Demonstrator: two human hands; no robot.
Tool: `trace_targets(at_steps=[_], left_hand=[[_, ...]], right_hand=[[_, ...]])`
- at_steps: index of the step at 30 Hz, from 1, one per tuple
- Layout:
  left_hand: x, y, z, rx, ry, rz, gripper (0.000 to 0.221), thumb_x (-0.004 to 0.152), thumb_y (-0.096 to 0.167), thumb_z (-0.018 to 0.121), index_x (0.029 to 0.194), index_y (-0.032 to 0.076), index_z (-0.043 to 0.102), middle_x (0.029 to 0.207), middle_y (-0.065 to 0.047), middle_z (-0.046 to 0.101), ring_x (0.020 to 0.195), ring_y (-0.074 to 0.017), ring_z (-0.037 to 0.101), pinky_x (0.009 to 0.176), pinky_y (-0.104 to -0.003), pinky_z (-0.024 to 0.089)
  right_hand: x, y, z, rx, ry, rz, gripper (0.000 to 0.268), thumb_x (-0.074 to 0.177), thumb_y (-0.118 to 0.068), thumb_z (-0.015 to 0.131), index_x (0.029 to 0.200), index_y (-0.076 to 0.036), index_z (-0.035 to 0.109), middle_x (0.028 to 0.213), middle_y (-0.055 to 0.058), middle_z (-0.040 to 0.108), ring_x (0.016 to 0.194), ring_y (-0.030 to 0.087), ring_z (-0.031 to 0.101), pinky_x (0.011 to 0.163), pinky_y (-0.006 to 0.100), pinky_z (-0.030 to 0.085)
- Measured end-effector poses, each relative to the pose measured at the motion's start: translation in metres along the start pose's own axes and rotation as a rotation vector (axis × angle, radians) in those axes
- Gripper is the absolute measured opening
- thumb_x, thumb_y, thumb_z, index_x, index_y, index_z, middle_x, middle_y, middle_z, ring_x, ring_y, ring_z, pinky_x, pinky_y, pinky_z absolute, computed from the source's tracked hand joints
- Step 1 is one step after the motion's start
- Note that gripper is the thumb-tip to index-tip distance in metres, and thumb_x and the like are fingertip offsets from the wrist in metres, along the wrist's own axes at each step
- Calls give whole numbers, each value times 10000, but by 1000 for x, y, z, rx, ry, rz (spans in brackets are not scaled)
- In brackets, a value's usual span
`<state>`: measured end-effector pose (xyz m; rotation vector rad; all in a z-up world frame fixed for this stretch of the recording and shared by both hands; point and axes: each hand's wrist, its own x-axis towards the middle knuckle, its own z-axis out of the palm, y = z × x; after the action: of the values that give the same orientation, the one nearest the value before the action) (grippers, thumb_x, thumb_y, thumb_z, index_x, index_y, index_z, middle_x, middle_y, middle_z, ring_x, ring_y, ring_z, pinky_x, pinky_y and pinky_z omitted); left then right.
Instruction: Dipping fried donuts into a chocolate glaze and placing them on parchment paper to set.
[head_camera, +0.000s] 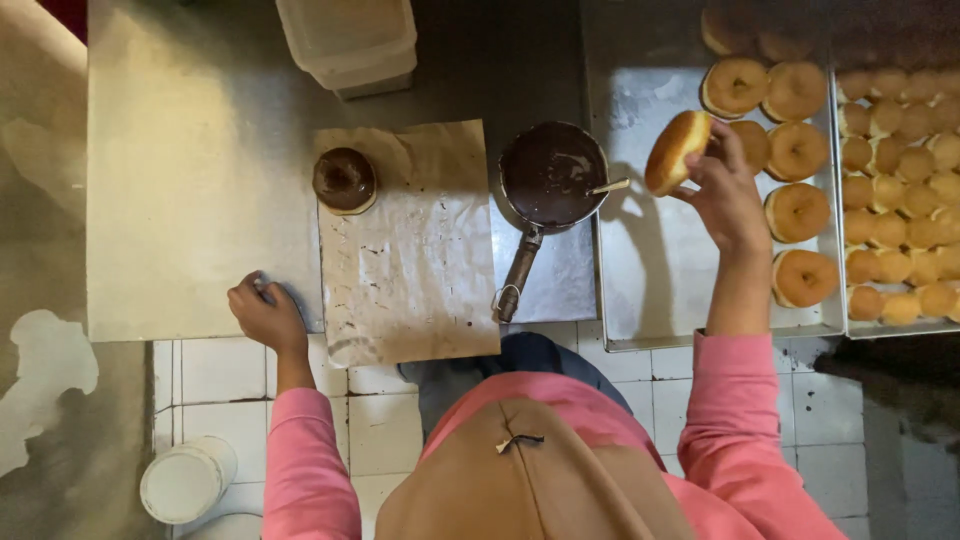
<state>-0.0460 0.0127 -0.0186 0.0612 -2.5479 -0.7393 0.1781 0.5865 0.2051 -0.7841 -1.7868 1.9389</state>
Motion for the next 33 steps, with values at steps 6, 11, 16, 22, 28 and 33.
trace_targets(at_steps=[6, 11, 16, 22, 28, 33], left_hand=[[-1, 5, -3, -12, 29, 5, 179, 915, 86, 589, 1067, 142, 664, 932, -38, 503, 884, -318, 610, 736, -486, 552], [0, 4, -2, -2, -1, -37, 189, 891, 122, 581, 1060, 152, 660, 912, -29, 509, 877, -301, 598, 739, -472, 545], [1, 13, -9, -19, 5, -61, 230, 858, 82, 585, 1071, 123, 662, 901, -89, 541, 876, -364, 605, 745, -519, 535], [2, 11, -9, -11, -2, -115, 245, 840, 104, 586, 1070, 132, 665, 904, -73, 558, 908, -333, 624, 763, -500, 546], [-2, 5, 0, 33, 4, -74, 242, 842, 132, 599, 1073, 175, 654, 911, -23, 542, 909, -269, 621, 769, -435, 552], [-1, 1, -6, -3, -8, -27, 250, 837, 105, 599, 1075, 162, 652, 907, -50, 546, 895, -308, 621, 758, -462, 543]], right_hand=[[25, 19, 101, -561, -276, -301, 669, 764, -42, 831, 1377, 48, 579, 1286, 297, 547, 1186, 504, 567, 1043, 583, 454], [54, 68, 121, -1400, -268, -474, 691, 667, -479, 873, 1228, -113, 702, 1110, 196, 607, 988, 487, 661, 851, 543, 573], [58, 77, 125, -1383, -306, -478, 625, 714, -461, 827, 1223, -122, 698, 1097, 192, 614, 993, 489, 660, 822, 557, 581], [77, 103, 116, -1546, -387, -397, 765, 722, -594, 779, 1285, -86, 681, 1251, 251, 604, 1116, 504, 637, 925, 557, 555], [75, 115, 114, -1572, -313, -462, 815, 729, -675, 751, 1312, -113, 653, 1234, 239, 588, 1092, 493, 637, 888, 557, 557], [91, 160, 107, -1608, -149, -642, 721, 640, -576, 808, 1239, -194, 683, 1119, 145, 582, 926, 457, 662, 712, 566, 590]])
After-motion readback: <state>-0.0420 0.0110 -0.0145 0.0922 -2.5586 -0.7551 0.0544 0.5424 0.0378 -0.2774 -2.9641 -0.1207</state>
